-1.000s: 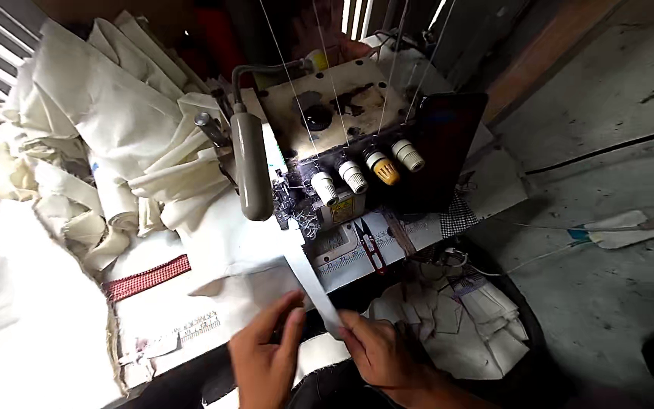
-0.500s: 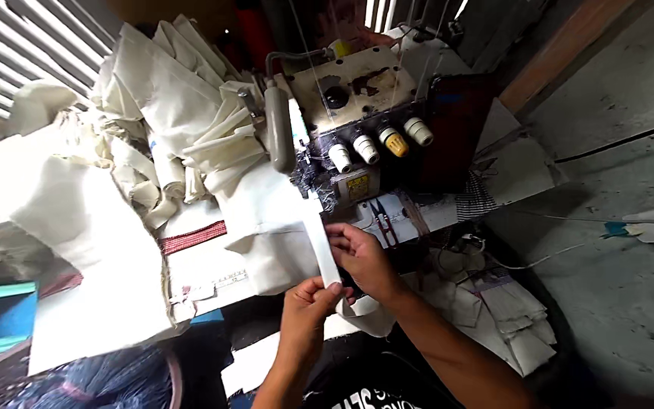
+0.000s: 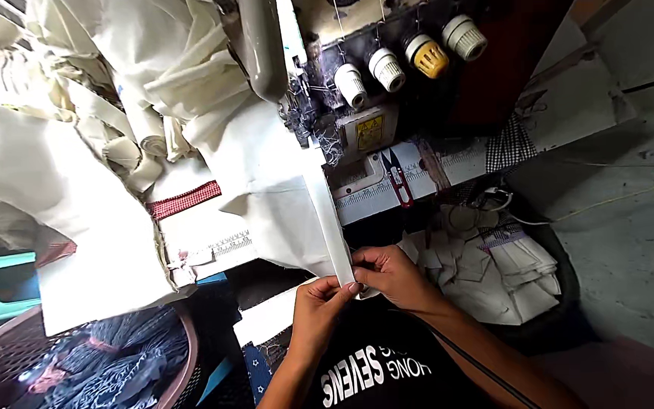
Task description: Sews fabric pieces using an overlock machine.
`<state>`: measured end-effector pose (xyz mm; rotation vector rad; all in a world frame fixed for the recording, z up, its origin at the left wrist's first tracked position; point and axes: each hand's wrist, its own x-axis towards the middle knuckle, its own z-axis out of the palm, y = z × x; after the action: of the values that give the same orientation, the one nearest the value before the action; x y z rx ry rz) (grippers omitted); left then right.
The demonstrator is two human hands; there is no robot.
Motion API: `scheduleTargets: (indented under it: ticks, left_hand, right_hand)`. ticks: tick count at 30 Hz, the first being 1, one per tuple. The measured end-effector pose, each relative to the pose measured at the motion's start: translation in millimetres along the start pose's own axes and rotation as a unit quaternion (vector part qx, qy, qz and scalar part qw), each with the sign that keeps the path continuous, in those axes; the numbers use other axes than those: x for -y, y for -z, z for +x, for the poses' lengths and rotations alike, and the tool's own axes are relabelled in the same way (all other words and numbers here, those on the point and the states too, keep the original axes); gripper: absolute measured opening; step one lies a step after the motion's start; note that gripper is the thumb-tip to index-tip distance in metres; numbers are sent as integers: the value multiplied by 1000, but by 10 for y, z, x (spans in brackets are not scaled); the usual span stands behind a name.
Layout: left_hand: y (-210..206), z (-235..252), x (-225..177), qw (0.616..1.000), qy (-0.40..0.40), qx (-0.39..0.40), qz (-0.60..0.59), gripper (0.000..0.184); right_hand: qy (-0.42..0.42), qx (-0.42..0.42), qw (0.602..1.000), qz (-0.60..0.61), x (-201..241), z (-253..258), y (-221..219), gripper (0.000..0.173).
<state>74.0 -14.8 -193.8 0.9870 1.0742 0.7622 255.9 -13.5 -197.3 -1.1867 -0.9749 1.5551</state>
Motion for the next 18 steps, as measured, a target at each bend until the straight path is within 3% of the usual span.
scheduleTargets:
  ticks: [12, 15, 17, 18]
  left_hand:
    - [-21, -43, 66, 1000, -8, -26, -11, 7]
    - [-32, -43, 86, 1000, -17, -25, 4, 9]
    - [20, -48, 2, 992, -51, 6, 113, 13]
    - [85, -39, -113, 969, -92, 25, 229, 17]
  right_hand:
    - [92, 33, 992, -78, 27, -123, 23, 18]
    - [121, -17, 985, -126, 28, -114, -47, 21]
    - [127, -52, 978, -159, 20, -114, -70, 22]
    - [133, -55, 975, -166, 15, -109, -60, 23]
